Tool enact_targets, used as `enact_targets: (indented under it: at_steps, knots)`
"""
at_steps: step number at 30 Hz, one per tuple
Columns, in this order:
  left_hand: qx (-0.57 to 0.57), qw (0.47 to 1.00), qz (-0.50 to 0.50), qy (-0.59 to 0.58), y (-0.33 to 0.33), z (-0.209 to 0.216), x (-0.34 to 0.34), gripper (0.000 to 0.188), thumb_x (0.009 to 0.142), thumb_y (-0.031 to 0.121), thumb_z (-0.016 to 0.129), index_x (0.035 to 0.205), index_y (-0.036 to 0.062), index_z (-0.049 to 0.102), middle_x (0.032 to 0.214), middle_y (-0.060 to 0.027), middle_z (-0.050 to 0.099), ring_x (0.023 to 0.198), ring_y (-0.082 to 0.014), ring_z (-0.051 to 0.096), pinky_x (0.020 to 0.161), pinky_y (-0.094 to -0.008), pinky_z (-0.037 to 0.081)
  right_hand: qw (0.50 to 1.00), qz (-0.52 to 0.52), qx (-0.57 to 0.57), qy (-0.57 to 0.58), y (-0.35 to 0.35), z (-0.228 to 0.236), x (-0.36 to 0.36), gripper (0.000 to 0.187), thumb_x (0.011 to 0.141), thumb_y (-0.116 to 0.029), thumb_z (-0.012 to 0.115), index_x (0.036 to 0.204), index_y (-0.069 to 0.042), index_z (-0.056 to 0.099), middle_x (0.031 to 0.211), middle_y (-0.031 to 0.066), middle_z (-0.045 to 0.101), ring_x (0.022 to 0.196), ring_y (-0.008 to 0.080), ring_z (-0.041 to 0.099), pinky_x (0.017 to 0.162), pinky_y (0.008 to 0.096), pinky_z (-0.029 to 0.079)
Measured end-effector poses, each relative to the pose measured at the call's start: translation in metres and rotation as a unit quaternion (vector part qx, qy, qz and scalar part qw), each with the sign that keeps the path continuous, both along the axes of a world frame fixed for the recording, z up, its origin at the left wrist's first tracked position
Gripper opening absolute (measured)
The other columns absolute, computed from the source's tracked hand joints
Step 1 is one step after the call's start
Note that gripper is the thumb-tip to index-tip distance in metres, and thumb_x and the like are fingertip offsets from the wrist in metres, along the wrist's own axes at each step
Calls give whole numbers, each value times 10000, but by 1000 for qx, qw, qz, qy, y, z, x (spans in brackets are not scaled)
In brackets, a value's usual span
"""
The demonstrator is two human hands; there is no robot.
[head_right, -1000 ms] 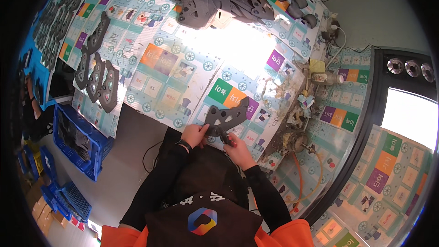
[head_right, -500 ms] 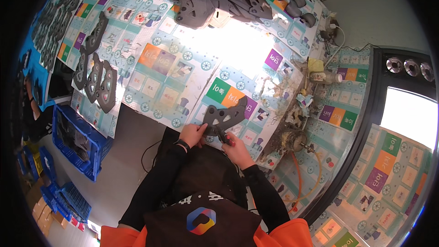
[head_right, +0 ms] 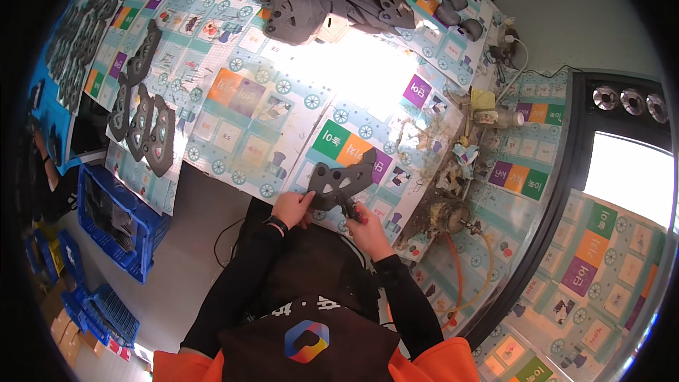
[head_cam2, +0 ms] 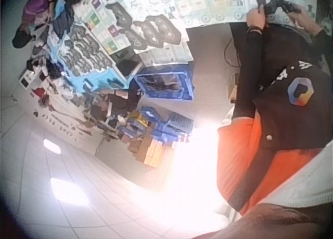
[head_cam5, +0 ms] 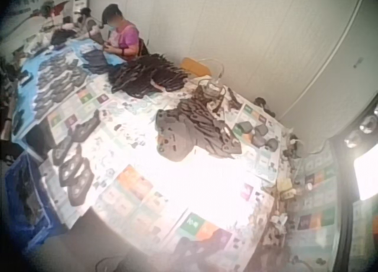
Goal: Applying adhesive to shoe upper components using a handheld applicator in a manufacturing setting.
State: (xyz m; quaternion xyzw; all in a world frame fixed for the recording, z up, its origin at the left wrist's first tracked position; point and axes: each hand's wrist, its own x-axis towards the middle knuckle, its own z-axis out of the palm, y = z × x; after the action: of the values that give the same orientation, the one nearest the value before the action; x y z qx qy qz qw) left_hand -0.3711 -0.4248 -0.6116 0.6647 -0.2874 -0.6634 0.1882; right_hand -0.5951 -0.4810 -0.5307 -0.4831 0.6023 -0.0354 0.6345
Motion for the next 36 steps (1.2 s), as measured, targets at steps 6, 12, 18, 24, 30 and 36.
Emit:
enact_targets:
  at_steps: [6,12,18,24,30,36]
  knots:
    - [-1,1000,4,4,0,-3,0,581,1036,432,491,774,-47,691,610,-107,691,476,-189,666,466,-291,507,1000,-25,-3,3,-3,-4,-9,145,826,-58,592,960,-7,575,715,53,569,627,143,562,589,309,452]
    - [9,1000,3,1,-1,0,-1,582,1031,441,478,763,-29,693,596,-95,688,472,-188,663,491,-299,514,998,-65,-11,-7,-6,-6,-14,125,815,-49,583,936,-18,568,720,40,557,629,139,557,593,303,452]
    - [7,1000,7,3,0,0,-1,585,1030,444,481,761,-31,691,590,-94,685,471,-184,660,483,-297,508,997,-74,-4,-1,-14,0,-15,121,808,-39,577,927,-18,561,739,36,553,632,136,554,594,292,446]
    - [12,1000,10,8,1,-3,-1,593,1033,453,476,778,-39,690,594,-98,685,466,-182,659,475,-293,506,996,-87,-23,9,-20,7,-16,117,800,-39,578,915,-15,566,724,36,555,632,138,554,587,291,440]
    - [19,1000,19,15,0,0,-1,589,1030,442,492,783,-56,685,590,-107,678,463,-184,656,459,-290,503,994,-109,-11,26,-26,8,-20,110,791,-34,570,900,-18,574,704,33,560,633,137,549,586,284,427]
    - [22,999,27,24,-2,2,-2,576,1026,424,513,782,-70,682,583,-112,670,459,-183,649,450,-286,501,992,-120,-50,-4,-27,-5,-32,167,781,-38,573,948,-45,576,677,21,581,443,94,408,418,249,285]
